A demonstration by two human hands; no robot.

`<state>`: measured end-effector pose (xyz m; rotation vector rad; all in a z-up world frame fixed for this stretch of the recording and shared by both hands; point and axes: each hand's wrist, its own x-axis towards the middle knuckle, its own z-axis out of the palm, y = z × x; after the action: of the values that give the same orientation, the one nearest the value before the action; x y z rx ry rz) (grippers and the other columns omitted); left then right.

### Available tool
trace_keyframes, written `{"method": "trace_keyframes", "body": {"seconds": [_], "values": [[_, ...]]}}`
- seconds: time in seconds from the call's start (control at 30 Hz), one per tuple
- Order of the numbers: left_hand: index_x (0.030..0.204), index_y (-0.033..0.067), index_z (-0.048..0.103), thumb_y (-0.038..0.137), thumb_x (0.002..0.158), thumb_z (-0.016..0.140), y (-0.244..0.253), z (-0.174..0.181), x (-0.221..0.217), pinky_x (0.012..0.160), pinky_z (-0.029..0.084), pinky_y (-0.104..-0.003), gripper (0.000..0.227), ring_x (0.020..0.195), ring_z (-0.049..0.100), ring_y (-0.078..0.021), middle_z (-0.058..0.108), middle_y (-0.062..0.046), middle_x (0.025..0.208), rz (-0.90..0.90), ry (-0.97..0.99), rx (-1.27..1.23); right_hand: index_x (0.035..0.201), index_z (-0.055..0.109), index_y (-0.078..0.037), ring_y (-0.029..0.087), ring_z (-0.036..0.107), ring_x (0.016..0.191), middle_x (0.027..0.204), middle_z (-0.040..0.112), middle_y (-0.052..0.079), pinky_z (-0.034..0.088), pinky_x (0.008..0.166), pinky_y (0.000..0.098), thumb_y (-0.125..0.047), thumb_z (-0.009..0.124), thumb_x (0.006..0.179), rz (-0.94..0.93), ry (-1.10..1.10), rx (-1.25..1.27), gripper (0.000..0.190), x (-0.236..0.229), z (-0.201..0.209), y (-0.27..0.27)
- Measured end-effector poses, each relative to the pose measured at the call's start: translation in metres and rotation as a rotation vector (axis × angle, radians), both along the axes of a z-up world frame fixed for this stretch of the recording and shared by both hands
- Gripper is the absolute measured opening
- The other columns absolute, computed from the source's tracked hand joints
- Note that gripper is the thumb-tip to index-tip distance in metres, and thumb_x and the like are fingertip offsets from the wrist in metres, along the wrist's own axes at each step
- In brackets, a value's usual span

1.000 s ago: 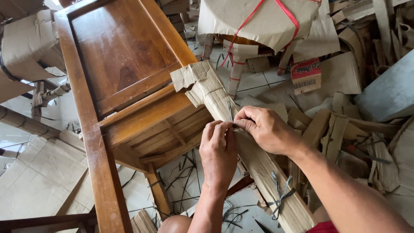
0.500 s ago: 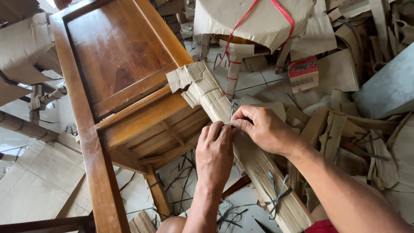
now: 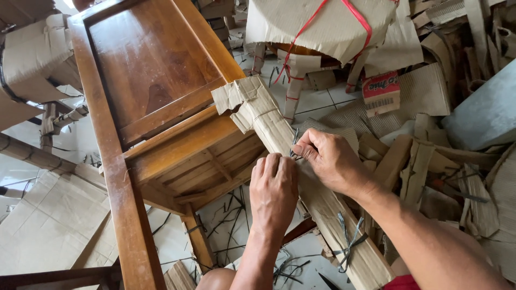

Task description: The person wraps a wooden chair leg with corrugated cardboard and secures it using wire ties. They repeatedly loop and twist the wire to fasten the cardboard in place.

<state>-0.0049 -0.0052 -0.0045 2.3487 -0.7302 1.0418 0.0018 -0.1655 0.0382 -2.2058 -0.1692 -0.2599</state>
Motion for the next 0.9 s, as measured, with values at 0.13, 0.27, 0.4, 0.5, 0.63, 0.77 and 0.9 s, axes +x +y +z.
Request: {"method": "trace_keyframes", "body": {"seconds": [0.13,0.27,0.4,0.5,0.63,0.77,0.9], "values": [[0.084,0.0107,0.063,0.01,0.096,0.063,0.002,-0.002,-0.002,0.07,0.051,-0.032,0.012,0.081,0.062,-0.0245,0.058,-0.006,0.087,0.002,0.032,-0.045,0.087,0.067,-0.009,0.031,0.067,0.069,0.07,0.067,0.015,0.054,0.068,0.0438,-0.031,0.063,0.102,-0.023,-0.017,-0.018,0.027,0.0,-0.005,-0.004],[0.082,0.009,0.059,0.008,0.096,0.06,0.008,-0.007,-0.008,0.07,0.051,-0.034,0.015,0.078,0.061,-0.026,0.056,-0.007,0.084,-0.014,0.123,-0.097,0.085,0.065,-0.01,0.035,0.073,0.076,0.073,0.072,0.014,0.057,0.071,0.0448,-0.028,0.06,0.105,-0.063,-0.064,-0.076,0.027,0.005,-0.031,-0.015],[0.084,0.0052,0.055,0.01,0.103,0.054,0.01,0.002,-0.02,0.067,0.045,-0.037,0.02,0.073,0.05,-0.0232,0.056,-0.009,0.084,-0.014,0.371,-0.103,0.079,0.048,-0.01,0.016,0.053,0.05,0.064,0.056,0.003,0.047,0.04,0.0313,-0.014,0.054,0.108,-0.006,-0.26,-0.203,0.03,0.006,-0.051,-0.016],[0.082,0.0063,0.05,0.012,0.104,0.052,0.01,0.006,-0.017,0.064,0.042,-0.038,0.023,0.072,0.048,-0.0231,0.053,-0.008,0.082,-0.047,0.405,-0.165,0.077,0.049,-0.011,0.016,0.047,0.049,0.06,0.052,0.001,0.037,0.042,0.0326,-0.026,0.052,0.109,-0.101,-0.098,-0.144,0.035,0.004,-0.039,-0.018],[0.088,0.005,0.068,0.01,0.093,0.065,0.011,0.014,-0.019,0.063,0.057,-0.028,0.008,0.075,0.065,-0.0162,0.069,-0.008,0.092,-0.099,0.503,-0.504,0.081,0.055,-0.013,0.01,0.042,0.048,0.061,0.049,-0.002,0.037,0.036,0.0269,-0.035,0.052,0.106,0.015,0.012,0.128,0.034,-0.003,-0.029,-0.022],[0.088,0.0013,0.068,0.008,0.094,0.067,0.002,0.029,-0.018,0.06,0.052,-0.031,0.009,0.07,0.053,-0.0128,0.065,-0.012,0.092,-0.304,0.643,-0.891,0.08,0.065,-0.009,0.013,0.059,0.061,0.085,0.076,0.007,0.053,0.061,0.0327,-0.031,0.063,0.102,0.067,0.008,0.355,0.031,-0.003,0.008,0.002],[0.086,0.0043,0.063,0.009,0.099,0.061,-0.004,0.012,-0.014,0.057,0.045,-0.025,0.014,0.069,0.048,-0.0077,0.057,-0.002,0.086,-0.423,0.818,-1.135,0.082,0.063,-0.006,0.008,0.053,0.049,0.083,0.076,0.008,0.047,0.05,0.0241,-0.027,0.056,0.105,0.135,0.125,0.612,0.032,-0.01,0.025,0.009]]}}
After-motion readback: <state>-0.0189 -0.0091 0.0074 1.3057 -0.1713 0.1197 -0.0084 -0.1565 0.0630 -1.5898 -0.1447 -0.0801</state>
